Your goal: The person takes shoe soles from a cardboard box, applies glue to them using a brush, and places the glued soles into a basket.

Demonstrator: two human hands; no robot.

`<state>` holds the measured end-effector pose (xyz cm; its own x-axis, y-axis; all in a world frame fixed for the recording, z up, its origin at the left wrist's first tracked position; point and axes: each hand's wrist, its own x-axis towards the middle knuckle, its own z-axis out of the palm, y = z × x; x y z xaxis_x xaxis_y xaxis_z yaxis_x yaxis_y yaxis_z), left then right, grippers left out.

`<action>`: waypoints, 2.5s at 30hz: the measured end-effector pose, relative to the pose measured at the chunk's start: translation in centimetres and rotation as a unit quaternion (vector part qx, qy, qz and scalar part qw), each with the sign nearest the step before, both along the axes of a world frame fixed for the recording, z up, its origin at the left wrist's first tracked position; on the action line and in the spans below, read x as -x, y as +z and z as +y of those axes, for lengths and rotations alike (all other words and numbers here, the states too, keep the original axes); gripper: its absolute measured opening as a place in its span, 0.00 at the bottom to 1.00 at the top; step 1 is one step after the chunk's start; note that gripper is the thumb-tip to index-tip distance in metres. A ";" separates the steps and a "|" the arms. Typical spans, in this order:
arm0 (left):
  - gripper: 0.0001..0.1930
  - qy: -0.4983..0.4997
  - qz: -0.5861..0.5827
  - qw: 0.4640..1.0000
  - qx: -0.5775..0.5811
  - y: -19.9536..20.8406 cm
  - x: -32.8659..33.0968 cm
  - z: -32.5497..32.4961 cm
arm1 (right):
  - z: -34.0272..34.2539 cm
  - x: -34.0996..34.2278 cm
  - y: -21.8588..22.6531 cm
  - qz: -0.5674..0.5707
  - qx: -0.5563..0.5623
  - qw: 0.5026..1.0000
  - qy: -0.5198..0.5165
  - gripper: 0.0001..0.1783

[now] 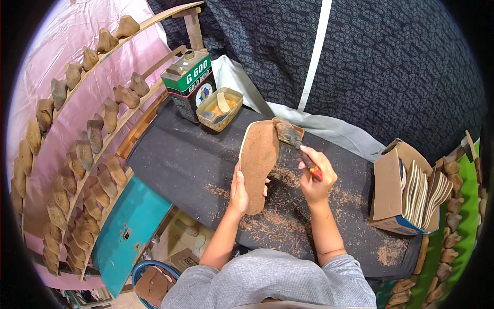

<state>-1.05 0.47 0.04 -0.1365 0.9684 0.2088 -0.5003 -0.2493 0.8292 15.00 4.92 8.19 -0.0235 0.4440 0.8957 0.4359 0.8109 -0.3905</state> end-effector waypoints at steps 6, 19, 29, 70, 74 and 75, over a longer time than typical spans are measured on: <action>0.30 -0.001 -0.005 1.000 0.018 0.2 0.3 0.0 | 0.3 -1.1 -0.6 0.077 0.083 0.993 0.015 0.10; 0.29 -0.006 -0.008 1.000 0.008 0.1 0.5 0.4 | 0.5 -0.8 0.9 0.022 0.002 0.996 0.081 0.18; 0.28 -0.039 -0.034 0.998 0.045 -0.5 0.4 0.3 | 0.1 -1.0 1.0 -0.010 0.004 0.995 0.101 0.18; 0.27 0.027 -0.027 0.997 0.071 -0.6 1.1 0.0 | 12.4 -2.5 -11.4 -0.023 0.205 0.978 -0.013 0.19; 0.27 0.027 -0.031 0.996 0.073 -0.6 1.2 0.1 | 11.8 -2.6 -11.0 -0.026 0.191 0.981 -0.036 0.20; 0.27 0.022 -0.030 0.997 0.071 -0.6 1.2 0.2 | 11.7 -2.7 -11.0 -0.030 0.198 0.979 -0.036 0.20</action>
